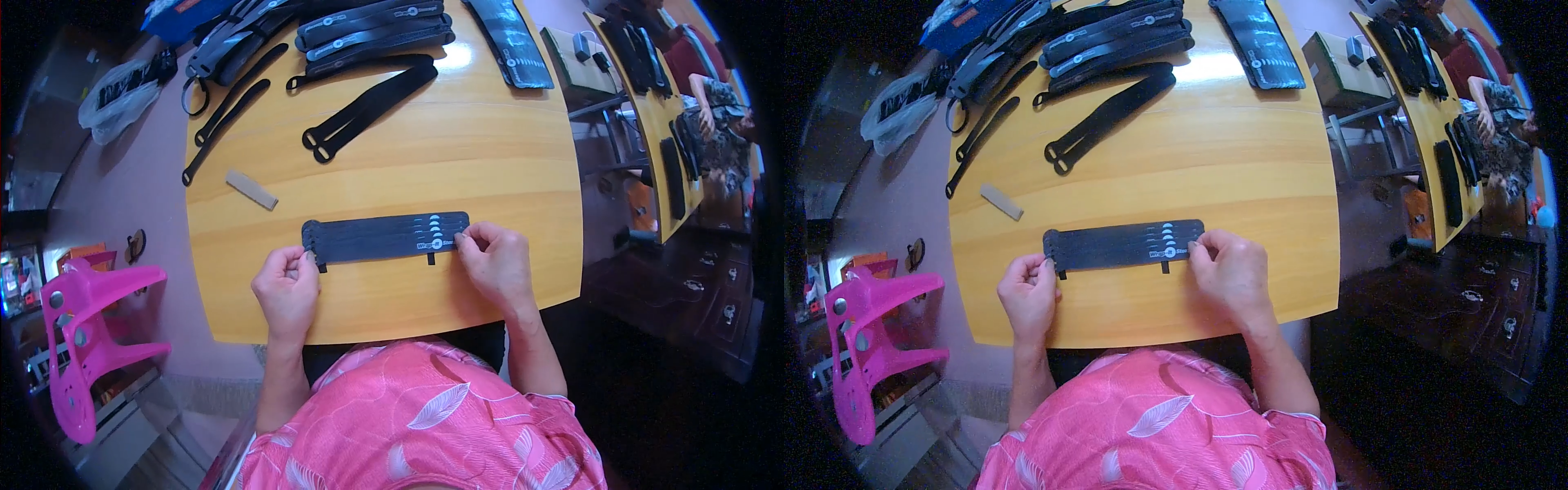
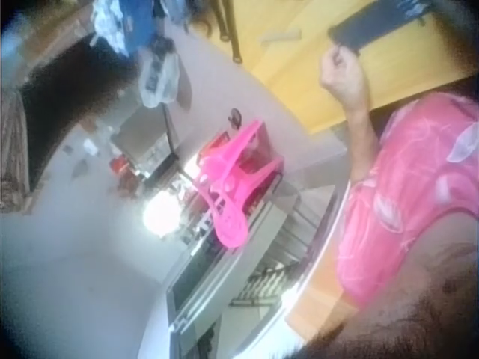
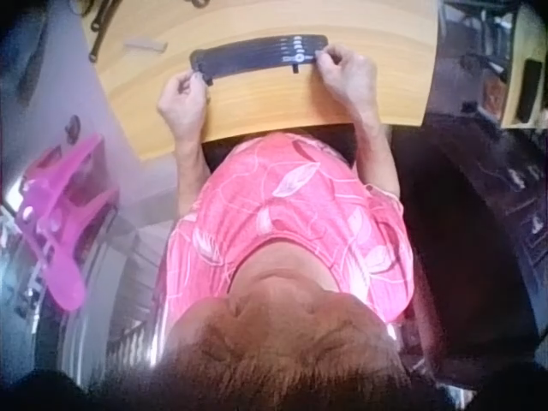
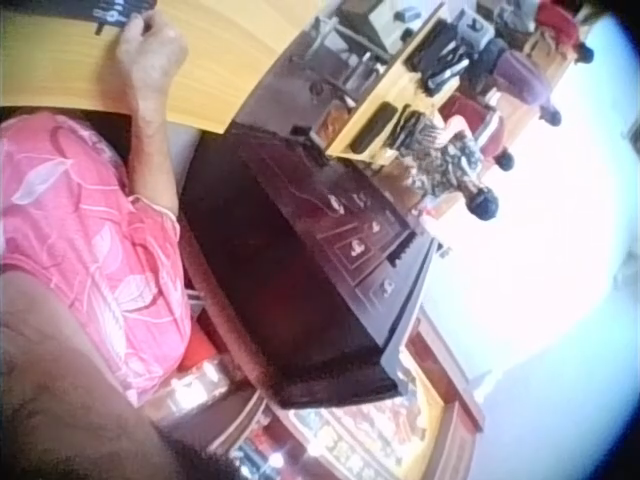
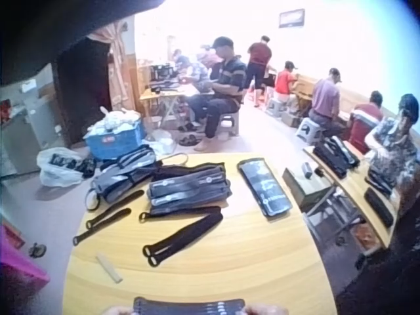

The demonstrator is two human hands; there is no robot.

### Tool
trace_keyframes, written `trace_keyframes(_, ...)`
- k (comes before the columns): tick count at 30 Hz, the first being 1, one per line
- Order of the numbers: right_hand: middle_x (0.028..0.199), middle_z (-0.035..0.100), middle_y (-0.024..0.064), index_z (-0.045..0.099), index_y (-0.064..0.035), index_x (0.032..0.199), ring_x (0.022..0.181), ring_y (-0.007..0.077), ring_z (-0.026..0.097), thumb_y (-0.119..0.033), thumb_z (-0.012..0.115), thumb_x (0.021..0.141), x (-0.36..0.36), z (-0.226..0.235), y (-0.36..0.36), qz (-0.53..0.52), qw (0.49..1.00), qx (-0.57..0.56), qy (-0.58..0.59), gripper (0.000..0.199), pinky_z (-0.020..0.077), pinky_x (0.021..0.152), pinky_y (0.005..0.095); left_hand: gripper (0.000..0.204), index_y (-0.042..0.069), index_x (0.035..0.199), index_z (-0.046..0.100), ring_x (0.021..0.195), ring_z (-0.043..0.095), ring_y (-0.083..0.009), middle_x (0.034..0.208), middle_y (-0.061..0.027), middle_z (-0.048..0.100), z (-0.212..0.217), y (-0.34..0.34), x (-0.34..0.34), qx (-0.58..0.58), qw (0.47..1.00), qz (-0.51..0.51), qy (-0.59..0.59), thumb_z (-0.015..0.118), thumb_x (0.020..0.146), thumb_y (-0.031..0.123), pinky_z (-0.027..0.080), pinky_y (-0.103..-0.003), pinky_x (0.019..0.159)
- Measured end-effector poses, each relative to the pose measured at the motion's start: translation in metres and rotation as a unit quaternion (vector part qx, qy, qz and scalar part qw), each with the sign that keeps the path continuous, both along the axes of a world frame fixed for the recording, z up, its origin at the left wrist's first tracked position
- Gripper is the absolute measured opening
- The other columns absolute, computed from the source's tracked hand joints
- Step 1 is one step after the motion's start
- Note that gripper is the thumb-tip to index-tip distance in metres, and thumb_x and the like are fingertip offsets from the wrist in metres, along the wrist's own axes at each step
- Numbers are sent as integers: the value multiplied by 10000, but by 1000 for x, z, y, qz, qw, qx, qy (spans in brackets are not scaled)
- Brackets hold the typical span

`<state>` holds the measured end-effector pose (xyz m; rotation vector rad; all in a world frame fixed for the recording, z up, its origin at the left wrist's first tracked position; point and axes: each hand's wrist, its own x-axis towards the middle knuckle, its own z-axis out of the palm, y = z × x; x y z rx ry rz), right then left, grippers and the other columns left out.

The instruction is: Organize and stack black velcro straps on a wooden table.

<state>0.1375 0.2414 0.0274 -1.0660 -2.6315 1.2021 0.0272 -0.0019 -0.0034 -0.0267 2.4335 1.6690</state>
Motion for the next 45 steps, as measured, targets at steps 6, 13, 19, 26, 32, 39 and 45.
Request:
trace_keyframes(6,664,659,170,715,-26,784,600,292,672,-185,691,817,0,-4,3,-17,1000,-5,5,164,517,582,371,27,-35,894,638,539,525,-33,712,-3,618,-12,-2,-1,-6,1000,-6,15,643,873,-19,418,-192,466)
trace_keyframes(13,664,658,176,710,-15,776,608,309,669,-176,690,815,-2,-1,2,-3,1000,18,11,166,515,587,384,36,-41,912,623,527,535,-40,721,-10,619,-14,-5,-2,-37,997,-39,56,625,886,-16,425,-197,448)
trace_keyframes(19,688,665,175,708,-22,774,627,317,670,-175,686,812,1,-3,2,2,1000,23,16,159,522,601,396,26,-29,906,626,521,534,-42,699,1,611,-15,-4,-1,-43,997,-35,60,620,882,-22,421,-196,451)
trace_keyframes(26,685,664,161,682,-41,744,646,322,668,-185,685,796,0,-4,-1,9,998,58,19,154,525,611,410,22,-18,903,628,516,519,-37,690,11,605,-12,-6,-4,-64,994,-49,67,621,882,-13,407,-190,446)
trace_keyframes(32,677,659,158,663,-51,727,645,336,662,-199,682,800,0,-5,-2,17,996,82,19,166,518,610,436,83,-11,841,622,522,515,-77,629,-19,578,8,-2,-5,-126,976,-75,160,694,829,27,425,-257,481)
trace_keyframes(39,711,657,173,641,-46,769,681,362,657,-211,682,808,2,-2,-3,41,992,118,-3,175,514,619,446,224,15,821,604,573,511,-226,637,-90,530,15,-13,-5,-251,935,-95,232,796,745,103,421,-350,550)
trace_keyframes(45,747,640,180,595,-27,864,706,382,638,-170,681,823,11,7,-6,59,992,114,6,171,497,625,477,236,-1,923,638,687,581,-203,765,-77,606,9,-25,-6,-157,978,-45,127,785,783,119,471,-346,622)
